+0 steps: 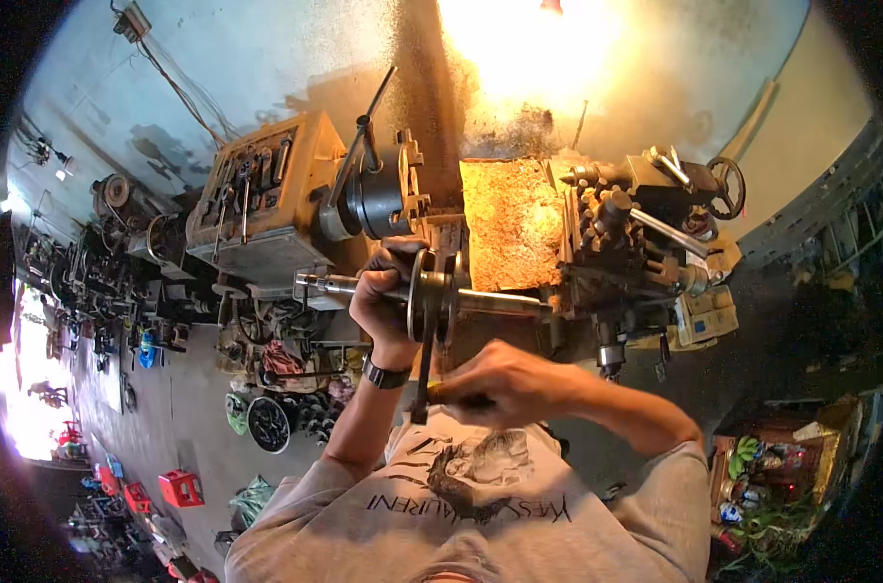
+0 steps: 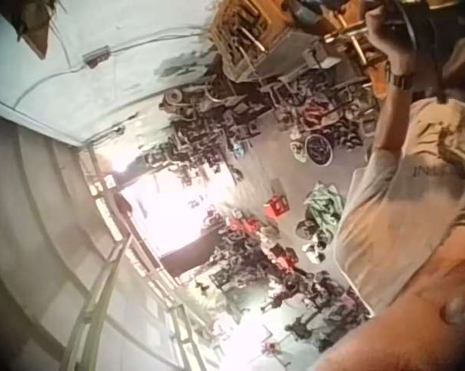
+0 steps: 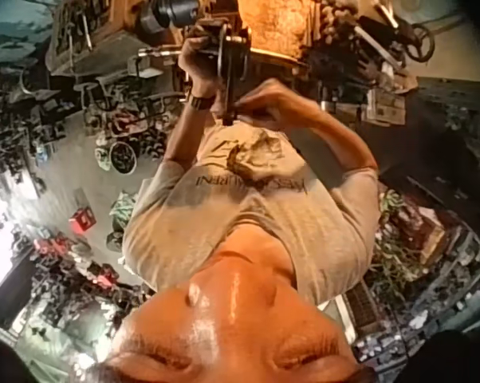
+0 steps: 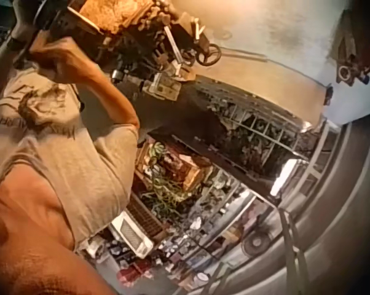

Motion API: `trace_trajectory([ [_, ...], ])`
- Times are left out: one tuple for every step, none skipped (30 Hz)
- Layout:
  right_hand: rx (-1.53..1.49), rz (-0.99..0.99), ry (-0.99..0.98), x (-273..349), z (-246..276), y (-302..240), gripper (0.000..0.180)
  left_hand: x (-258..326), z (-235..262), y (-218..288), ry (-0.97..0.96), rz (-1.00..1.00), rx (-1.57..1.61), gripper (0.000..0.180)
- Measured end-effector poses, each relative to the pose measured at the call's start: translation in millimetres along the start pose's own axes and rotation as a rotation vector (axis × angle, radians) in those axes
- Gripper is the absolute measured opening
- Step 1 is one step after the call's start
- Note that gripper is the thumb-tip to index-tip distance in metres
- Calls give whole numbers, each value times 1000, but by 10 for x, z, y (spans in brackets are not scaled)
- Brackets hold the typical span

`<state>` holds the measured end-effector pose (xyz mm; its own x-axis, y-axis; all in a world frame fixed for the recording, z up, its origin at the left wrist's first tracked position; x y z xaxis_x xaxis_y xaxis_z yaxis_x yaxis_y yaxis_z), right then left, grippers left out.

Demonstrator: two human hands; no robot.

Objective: The person polishes a rotating metal rod on a lathe with abrasive paper, measures the rod with a micrometer, and cuts threads onto it with a die wrench. The person then loosens the lathe chuck to remove the crankshaft and retrieves an item from a metal locker.

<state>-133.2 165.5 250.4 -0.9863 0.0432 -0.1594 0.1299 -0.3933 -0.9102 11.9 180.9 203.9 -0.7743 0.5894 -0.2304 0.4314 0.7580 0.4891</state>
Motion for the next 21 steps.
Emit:
trace_trajectory([
  [27, 80, 96, 14, 255, -473, 31, 13, -53, -39, 19, 32, -14, 13],
  [87, 100, 166, -226, 486, -605, 19, 53, 69, 193, -19, -175, -250, 13],
  [369, 70, 280, -331, 726, -482, 19, 61, 111, 228, -23, -171, -247, 13],
  [224, -115, 374, -416, 877, -229, 16, 58, 109, 174, -53, -94, -122, 18],
  [51, -279, 483, -460, 1023, 47, 14, 63, 76, 97, -78, -20, 0, 24],
  [351, -415, 297, -452, 823, 647, 18, 66, -40, 81, -65, -25, 30, 22],
  [315, -411, 170, -355, 527, 822, 26, 57, -15, 86, -65, -21, 29, 22],
  [279, -418, 55, -208, 255, 987, 35, 32, 11, 47, -58, 18, 25, 21],
  [120, -263, 25, -122, 76, 717, 34, 21, 52, 19, -41, 46, 15, 20],
  [-37, -112, -29, -21, -102, 449, 34, 5, 75, -9, -37, 23, 42, 20],
  [-1, 59, -88, -39, -123, -42, 33, 14, 136, 25, -19, 12, 34, 20],
  [62, -5, -24, -17, 214, -424, 34, 43, 23, -12, -27, 20, -3, 15],
  [-23, 137, 190, -143, 465, -446, 34, 81, 133, 148, 16, -46, -102, 11],
  [47, -57, 318, -272, 714, -328, 29, 110, 130, 151, 68, 28, -13, 11],
  [100, -261, 427, -351, 974, -197, 25, 104, 99, 142, 66, 27, -3, 11],
  [98, -429, 448, -304, 989, 109, 23, 84, -5, 98, 0, 14, -31, 11],
  [56, -483, 381, -271, 774, 561, 23, 82, -44, 101, -53, -11, -75, 11],
  [29, -551, 336, -183, 601, 985, 23, 58, -87, 54, -64, 2, -61, 11],
  [21, -444, 188, -122, 283, 912, 23, 12, -66, 49, -59, -16, -50, 11],
  [-1, -336, 45, -29, -33, 802, 23, -7, -71, 51, -56, -30, -40, 11],
  [17, -170, -117, -30, -200, 296, 24, -14, -9, 66, -39, -51, -36, 11],
])
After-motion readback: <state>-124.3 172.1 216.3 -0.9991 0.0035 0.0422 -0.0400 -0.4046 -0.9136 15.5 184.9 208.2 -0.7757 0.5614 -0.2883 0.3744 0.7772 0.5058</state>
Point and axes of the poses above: each hand's wrist, its own x-axis away from the middle knuckle, its own z-axis out of the back of the hand, y = z × x, the point moved 6 cm from there along -x, towards the middle knuckle, and after that the axes turned 13 degrees about -z, right-handed, at the moved point
